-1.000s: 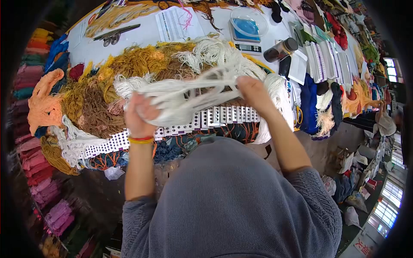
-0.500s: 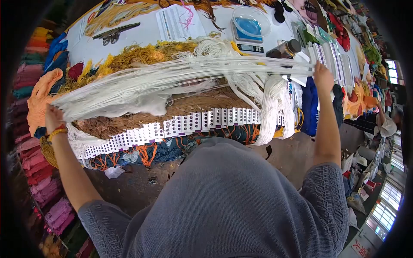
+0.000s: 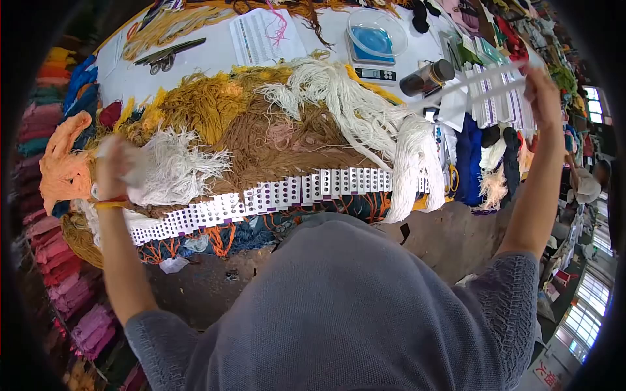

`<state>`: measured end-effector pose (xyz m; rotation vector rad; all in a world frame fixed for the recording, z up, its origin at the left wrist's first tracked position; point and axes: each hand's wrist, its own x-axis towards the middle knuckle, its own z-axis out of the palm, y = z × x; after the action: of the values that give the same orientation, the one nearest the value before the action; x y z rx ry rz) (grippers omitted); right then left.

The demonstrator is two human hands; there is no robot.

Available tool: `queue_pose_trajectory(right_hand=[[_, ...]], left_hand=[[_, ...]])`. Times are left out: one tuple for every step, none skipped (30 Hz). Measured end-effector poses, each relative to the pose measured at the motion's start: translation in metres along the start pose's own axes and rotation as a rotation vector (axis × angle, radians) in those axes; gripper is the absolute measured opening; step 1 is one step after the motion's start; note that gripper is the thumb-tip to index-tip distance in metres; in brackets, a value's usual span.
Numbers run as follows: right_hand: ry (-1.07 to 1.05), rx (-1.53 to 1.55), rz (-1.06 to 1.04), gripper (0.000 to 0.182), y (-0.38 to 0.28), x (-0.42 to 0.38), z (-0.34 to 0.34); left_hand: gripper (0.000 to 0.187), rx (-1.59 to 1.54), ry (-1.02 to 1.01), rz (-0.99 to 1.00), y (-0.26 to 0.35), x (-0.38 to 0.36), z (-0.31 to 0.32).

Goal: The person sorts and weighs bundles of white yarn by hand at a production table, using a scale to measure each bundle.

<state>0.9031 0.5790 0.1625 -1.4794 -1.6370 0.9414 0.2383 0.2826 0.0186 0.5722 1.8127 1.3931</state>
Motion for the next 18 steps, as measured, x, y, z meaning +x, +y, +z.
queue_pose_trajectory(right_hand=[[-0.006,0.066,-0.061,0.023,-0.024,0.008,0.004],[-0.019,0.026,-0.159,0.023,-0.033,0.028,-0.008],[-0.047,-0.029,-0.192,0.024,-0.048,0.055,-0.028],[0.026,0.084,-0.344,0.018,-0.086,0.035,0.011],[0.024,0.083,-0.347,0.018,-0.107,0.037,0.021],[0.089,0.046,-0.396,0.019,-0.126,0.040,0.029],[0.153,0.009,-0.444,0.020,-0.144,0.043,0.035],[0.218,-0.028,-0.492,0.022,-0.160,0.048,0.037],[0.283,-0.065,-0.538,0.023,-0.174,0.053,0.038],[0.349,-0.102,-0.585,0.025,-0.187,0.058,0.036],[0.346,-0.103,-0.587,0.025,-0.198,0.071,0.028],[0.261,-0.379,-0.888,0.022,-0.206,0.089,0.017],[0.267,-0.612,-1.044,0.021,-0.208,0.091,0.020],[0.311,-0.849,-1.220,0.021,-0.211,0.092,0.024],[0.376,-1.044,-1.402,0.021,-0.214,0.093,0.028],[0.406,-0.872,-1.299,0.021,-0.216,0.095,0.037],[0.431,-0.703,-1.192,0.021,-0.218,0.099,0.047],[0.452,-0.537,-1.081,0.021,-0.220,0.104,0.056]], left_hand=[[0.024,-0.076,-0.054,-0.033,0.006,-0.027,0.056],[0.025,-0.205,-0.137,-0.146,-0.007,-0.032,0.079],[0.025,-0.340,-0.290,-0.233,-0.019,-0.037,0.099],[0.021,-0.406,-0.359,-0.267,-0.022,-0.048,0.125],[0.018,-0.465,-0.415,-0.304,-0.018,-0.062,0.151],[0.019,-0.520,-0.492,-0.328,-0.020,-0.071,0.170],[0.019,-0.524,-0.509,-0.345,-0.019,-0.081,0.186],[0.015,-0.631,-0.677,-0.363,-0.028,-0.081,0.195],[0.016,-0.633,-0.720,-0.358,-0.025,-0.087,0.204],[0.018,-0.635,-0.764,-0.353,-0.021,-0.095,0.212],[0.020,-0.679,-0.811,-0.368,-0.018,-0.099,0.218],[0.020,-0.686,-0.825,-0.348,-0.011,-0.105,0.222],[0.020,-0.693,-0.840,-0.328,-0.002,-0.110,0.227],[0.021,-0.696,-0.845,-0.320,0.004,-0.114,0.230],[0.023,-0.675,-0.864,-0.293,0.009,-0.118,0.231],[0.024,-0.654,-0.883,-0.265,0.011,-0.122,0.233],[0.026,-0.664,-0.880,-0.271,0.012,-0.126,0.235],[0.026,-0.656,-0.874,-0.284,0.013,-0.131,0.235]])
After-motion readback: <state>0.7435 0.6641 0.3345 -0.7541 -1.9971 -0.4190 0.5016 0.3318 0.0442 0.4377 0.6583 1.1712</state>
